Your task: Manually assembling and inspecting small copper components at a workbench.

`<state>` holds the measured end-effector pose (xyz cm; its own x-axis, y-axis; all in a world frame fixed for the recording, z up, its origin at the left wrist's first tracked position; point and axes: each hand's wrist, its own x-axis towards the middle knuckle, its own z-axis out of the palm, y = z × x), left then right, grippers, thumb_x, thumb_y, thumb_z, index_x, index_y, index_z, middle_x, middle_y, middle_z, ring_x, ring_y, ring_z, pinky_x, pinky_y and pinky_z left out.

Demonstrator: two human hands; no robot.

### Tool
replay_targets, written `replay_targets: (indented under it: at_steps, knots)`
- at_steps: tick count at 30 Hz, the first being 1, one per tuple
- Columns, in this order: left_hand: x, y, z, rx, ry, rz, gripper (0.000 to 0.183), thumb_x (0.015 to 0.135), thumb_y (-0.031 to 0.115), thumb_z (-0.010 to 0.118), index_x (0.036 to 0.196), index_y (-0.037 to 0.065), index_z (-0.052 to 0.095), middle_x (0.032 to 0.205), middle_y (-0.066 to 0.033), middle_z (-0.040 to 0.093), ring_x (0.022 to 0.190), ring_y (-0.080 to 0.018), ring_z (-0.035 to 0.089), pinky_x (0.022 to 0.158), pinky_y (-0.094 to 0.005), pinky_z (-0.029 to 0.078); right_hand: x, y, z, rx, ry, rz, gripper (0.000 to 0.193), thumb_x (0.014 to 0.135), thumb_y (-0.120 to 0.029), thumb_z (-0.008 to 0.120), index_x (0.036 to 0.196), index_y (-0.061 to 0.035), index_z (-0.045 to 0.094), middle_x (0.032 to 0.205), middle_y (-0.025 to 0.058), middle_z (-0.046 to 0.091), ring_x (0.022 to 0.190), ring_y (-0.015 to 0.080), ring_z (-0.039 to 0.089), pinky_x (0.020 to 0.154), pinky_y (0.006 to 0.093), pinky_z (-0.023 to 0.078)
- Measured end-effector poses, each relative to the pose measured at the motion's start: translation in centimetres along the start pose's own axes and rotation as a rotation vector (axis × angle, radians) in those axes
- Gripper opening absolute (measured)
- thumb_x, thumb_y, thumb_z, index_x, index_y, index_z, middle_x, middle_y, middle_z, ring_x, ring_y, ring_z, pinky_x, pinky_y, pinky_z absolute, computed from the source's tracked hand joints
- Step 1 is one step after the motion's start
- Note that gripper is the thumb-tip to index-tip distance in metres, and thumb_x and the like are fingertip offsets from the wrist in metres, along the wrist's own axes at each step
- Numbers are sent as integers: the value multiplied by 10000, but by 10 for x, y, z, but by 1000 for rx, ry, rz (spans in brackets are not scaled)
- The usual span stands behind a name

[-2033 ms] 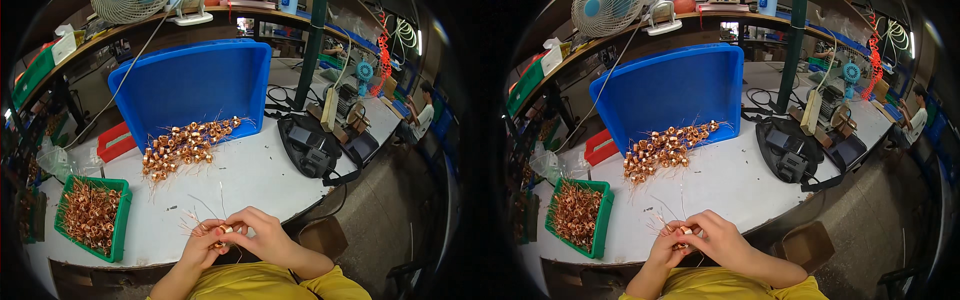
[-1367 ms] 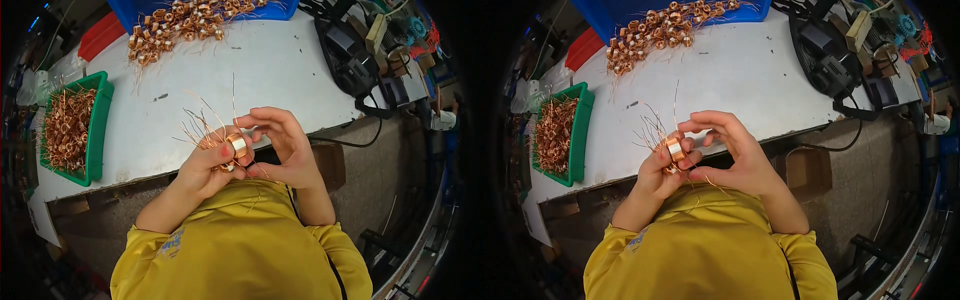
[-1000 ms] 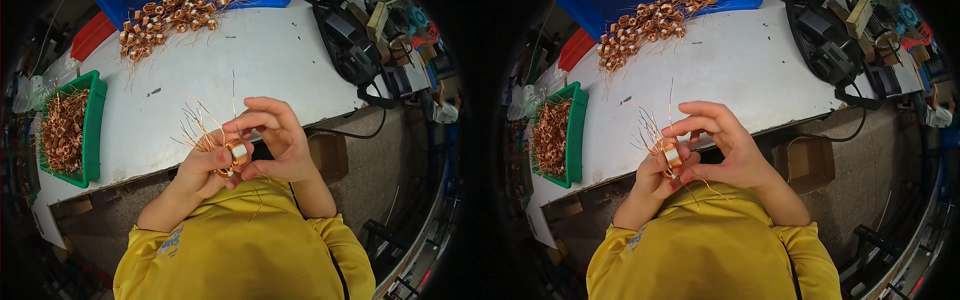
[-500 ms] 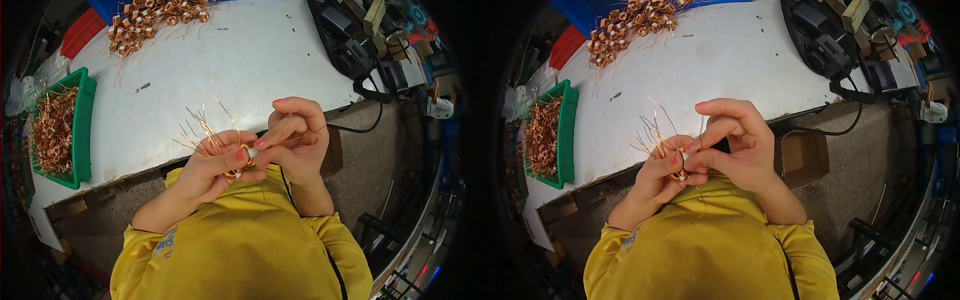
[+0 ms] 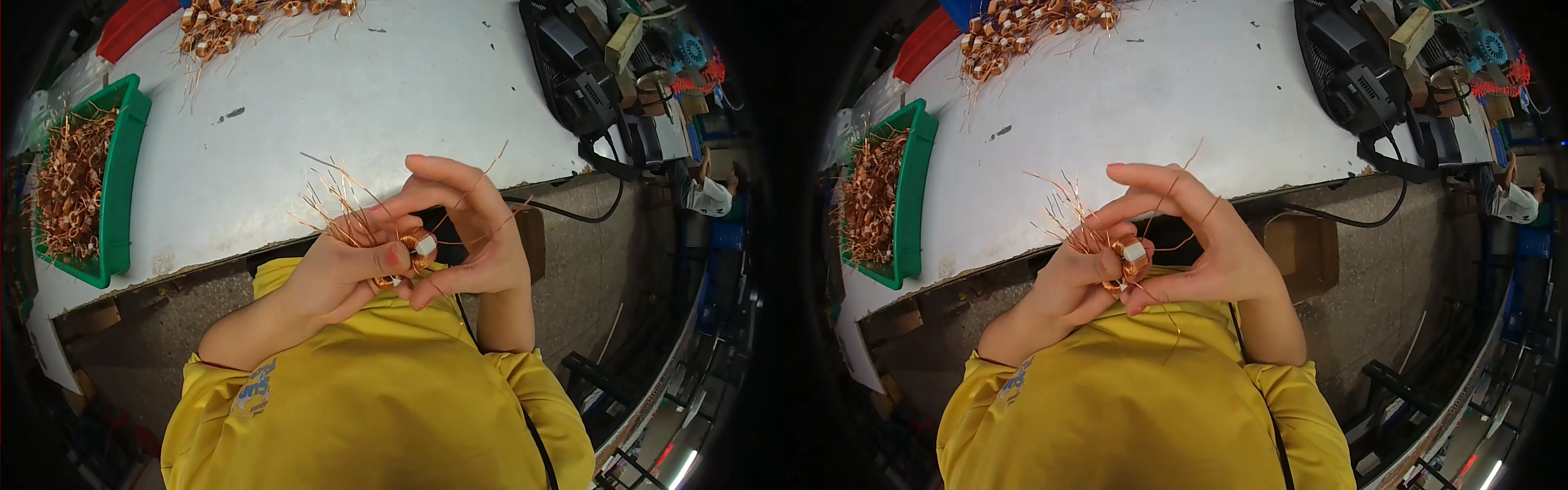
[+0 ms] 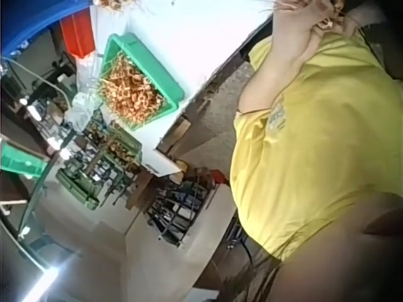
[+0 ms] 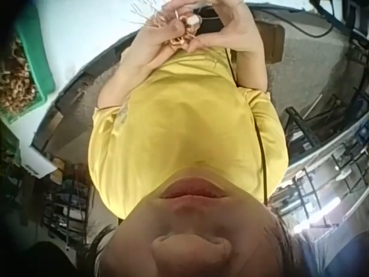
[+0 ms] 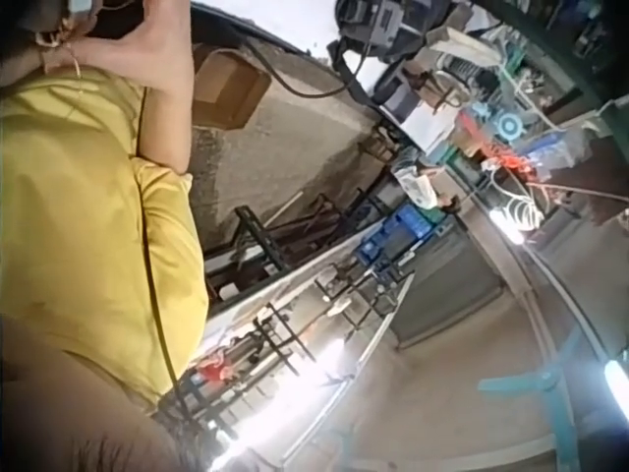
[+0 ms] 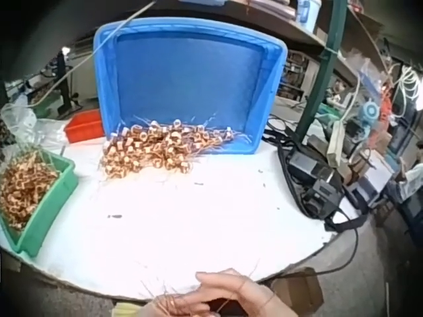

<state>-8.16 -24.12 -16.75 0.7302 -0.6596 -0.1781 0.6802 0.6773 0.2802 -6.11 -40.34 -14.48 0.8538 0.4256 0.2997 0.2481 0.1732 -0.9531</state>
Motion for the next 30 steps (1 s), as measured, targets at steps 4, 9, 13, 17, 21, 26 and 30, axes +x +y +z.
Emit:
replay_targets:
  at_steps: [4, 9, 13, 17, 21, 26, 30]
  knots:
    - [-1, -1, -3, 44, -31, 11, 219, 758, -11, 627, 973, 0, 585, 882, -130, 611, 728, -182, 598, 633, -289, 542, 0, 9, 3, 123, 50, -107, 981, 383, -61, 837, 1236, 27, 359, 811, 81, 633, 772, 126, 505, 740, 238, 374]
    - [0, -2, 0, 118, 13, 32, 268, 738, -11, 642, 991, 1, 552, 846, -114, 600, 762, -194, 595, 626, -268, 526, -2, 19, 6, 370, 160, -108, 908, 453, -75, 830, 1226, 25, 365, 702, 50, 601, 699, 106, 476, 667, 211, 361]
    - [0, -2, 15, 91, 93, 103, 218, 731, -26, 645, 932, -6, 562, 808, -110, 604, 733, -172, 591, 639, -250, 518, -9, 23, 12, 440, 293, 44, 835, 526, -103, 808, 1222, 18, 364, 634, 16, 552, 636, 98, 422, 603, 197, 327]
    - [-4, 0, 13, 380, 74, 219, 219, 717, -77, 629, 919, -15, 575, 820, -103, 605, 719, -154, 586, 646, -259, 532, -3, 19, 12, 207, 150, 15, 624, 598, -106, 748, 1126, 17, 438, 621, 10, 537, 615, 98, 426, 579, 203, 340]
    - [-7, 3, 12, 691, 2, 304, 223, 702, -109, 620, 899, -15, 574, 827, -92, 598, 710, -140, 574, 641, -248, 526, 1, 8, 8, -116, -5, -17, 352, 694, -109, 667, 997, 14, 538, 603, 1, 517, 587, 98, 431, 548, 210, 357]
    - [-14, -4, 15, 831, -75, 275, 229, 688, -136, 607, 873, -10, 562, 832, -82, 579, 705, -131, 552, 623, -221, 503, -13, -8, 8, -233, -79, 7, 133, 768, -93, 568, 852, 5, 601, 595, 10, 514, 511, 100, 417, 484, 208, 355]
    - [-25, -15, 18, 686, -75, 152, 237, 680, -152, 599, 861, -8, 550, 829, -78, 556, 710, -138, 543, 618, -217, 498, -27, -17, 10, -151, -69, 40, 129, 793, -70, 503, 766, -8, 613, 594, 27, 525, 426, 104, 384, 420, 202, 333]
